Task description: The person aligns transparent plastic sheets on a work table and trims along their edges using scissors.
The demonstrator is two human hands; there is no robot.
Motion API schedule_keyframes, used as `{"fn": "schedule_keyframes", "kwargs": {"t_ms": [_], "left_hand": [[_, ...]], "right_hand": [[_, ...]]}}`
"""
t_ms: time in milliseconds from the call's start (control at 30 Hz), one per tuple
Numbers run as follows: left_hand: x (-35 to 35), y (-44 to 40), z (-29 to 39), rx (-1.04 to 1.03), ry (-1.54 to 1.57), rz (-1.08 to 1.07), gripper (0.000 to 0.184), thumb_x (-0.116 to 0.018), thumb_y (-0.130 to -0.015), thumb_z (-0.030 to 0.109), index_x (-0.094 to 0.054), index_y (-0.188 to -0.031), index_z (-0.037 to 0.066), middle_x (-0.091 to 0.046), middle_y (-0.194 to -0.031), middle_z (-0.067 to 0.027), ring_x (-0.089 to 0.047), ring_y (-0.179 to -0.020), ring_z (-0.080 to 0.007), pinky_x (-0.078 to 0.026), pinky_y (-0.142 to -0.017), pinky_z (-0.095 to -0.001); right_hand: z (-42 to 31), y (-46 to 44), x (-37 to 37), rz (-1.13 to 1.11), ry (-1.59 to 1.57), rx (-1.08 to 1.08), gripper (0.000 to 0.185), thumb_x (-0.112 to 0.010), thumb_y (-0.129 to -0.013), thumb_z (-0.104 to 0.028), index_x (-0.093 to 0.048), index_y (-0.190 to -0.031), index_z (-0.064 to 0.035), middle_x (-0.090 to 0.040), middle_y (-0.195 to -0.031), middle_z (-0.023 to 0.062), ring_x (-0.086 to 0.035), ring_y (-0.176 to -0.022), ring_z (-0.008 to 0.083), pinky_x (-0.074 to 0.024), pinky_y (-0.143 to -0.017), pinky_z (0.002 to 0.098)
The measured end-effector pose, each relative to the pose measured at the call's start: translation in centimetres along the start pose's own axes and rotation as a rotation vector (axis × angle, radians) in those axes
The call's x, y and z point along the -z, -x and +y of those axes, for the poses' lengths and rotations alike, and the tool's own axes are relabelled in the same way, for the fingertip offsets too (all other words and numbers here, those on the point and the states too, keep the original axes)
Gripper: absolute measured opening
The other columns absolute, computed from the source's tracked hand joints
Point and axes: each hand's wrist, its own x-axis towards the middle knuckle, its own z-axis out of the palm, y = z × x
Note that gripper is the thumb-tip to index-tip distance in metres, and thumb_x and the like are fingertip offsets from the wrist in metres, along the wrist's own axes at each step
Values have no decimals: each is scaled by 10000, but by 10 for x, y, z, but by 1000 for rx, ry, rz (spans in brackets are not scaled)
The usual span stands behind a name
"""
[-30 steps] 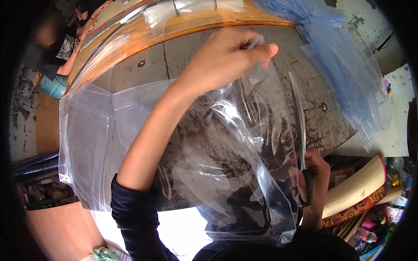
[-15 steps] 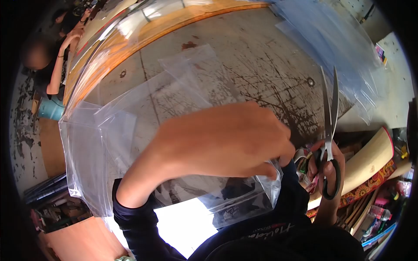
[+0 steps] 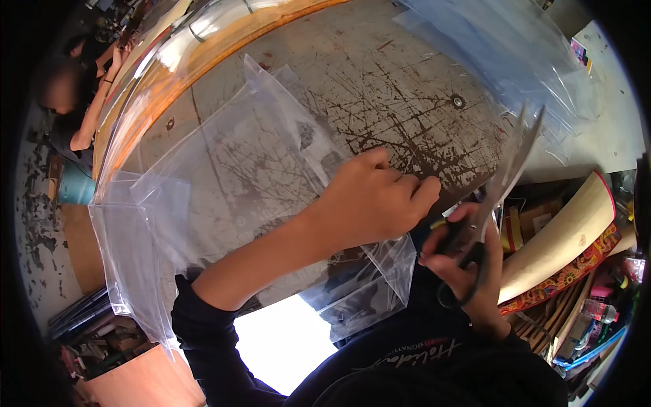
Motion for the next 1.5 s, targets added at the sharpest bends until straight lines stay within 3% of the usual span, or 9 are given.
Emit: {"fn": "schedule_keyframes", "kwargs": {"t_ms": [167, 433, 567, 667, 733, 767, 967, 1067, 1500], "left_hand": [[9, -1, -19, 55, 154, 105, 210, -663, -753, 254, -518, -658, 134, -448, -474, 41, -458, -423, -125, -322, -478, -252], [44, 0, -38, 44, 621, -482, 182, -640, -780, 285, -589, -674, 145, -520, -575, 74, -511, -624, -98, -278, -804, -354], [51, -2, -39, 43, 564, -462, 175, -619, -796, 265, -596, -672, 144, -536, -609, 73, -514, -690, -97, -262, -820, -388], [41, 0, -45, 123, 578, -482, 177, -617, -794, 249, -592, -658, 140, -535, -601, 68, -513, -675, -105, -256, -847, -408], [33, 4, -46, 116, 482, -441, 178, -626, -780, 248, -587, -647, 136, -525, -589, 58, -507, -666, -112, -236, -887, -446], [30, 6, -45, 133, 491, -432, 178, -626, -780, 248, -587, -647, 136, -525, -589, 58, -507, -666, -112, -236, -887, -446], [26, 8, -33, 20, 389, -148, 307, -580, -791, 266, -596, -563, 61, -515, -502, 12, -545, -644, -166, -217, -956, -499], [48, -1, -14, 154, -102, -364, 378, -608, -768, 363, -609, -866, -2, -578, -870, -150, -532, -947, -281, -197, -977, -575], [50, 16, 1, 433, 202, -402, 930, -675, -664, 502, -170, -1299, 48, -69, -1285, -316, -141, -1228, -460, -122, -941, -672]], "right_hand": [[-6, -7, -4, -61, 122, -91, 438, -665, -726, 43, -388, -1048, -60, -598, -803, 47, -592, -765, 103, -453, -667, 234], [-2, -11, -7, -62, -204, -181, 379, -591, -751, 74, -364, -1030, -44, -590, -786, 116, -580, -703, 153, -464, -663, 269], [-9, -15, -8, -48, -200, -185, 376, -599, -746, 71, -369, -1022, -39, -586, -771, 113, -578, -694, 150, -464, -641, 270], [-12, -17, 4, -129, -91, -249, 372, -654, -742, -22, -397, -1011, -34, -581, -749, 107, -578, -674, 145, -456, -614, 255], [-4, -11, 21, -253, -57, -238, 419, -703, -747, -222, -430, -1000, -30, -571, -715, 97, -568, -639, 132, -439, -564, 235], [-3, -8, 29, -272, -82, -321, 598, -697, -708, -466, -446, -1000, -9, -551, -680, 79, -535, -592, 113, -407, -521, 213], [0, 8, 45, -199, 1, -459, 784, -665, -631, -629, -442, -1007, 21, -521, -673, 67, -489, -577, 101, -381, -518, 208], [-3, 12, 52, -303, 1, -548, 814, -688, -601, -630, -442, -1044, 7, -532, -722, 68, -509, -642, 107, -389, -572, 214], [-10, 14, 45, -520, -28, -796, 895, -702, -554, -671, -433, -1086, -4, -538, -794, 53, -504, -690, 102, -398, -638, 230]]}}
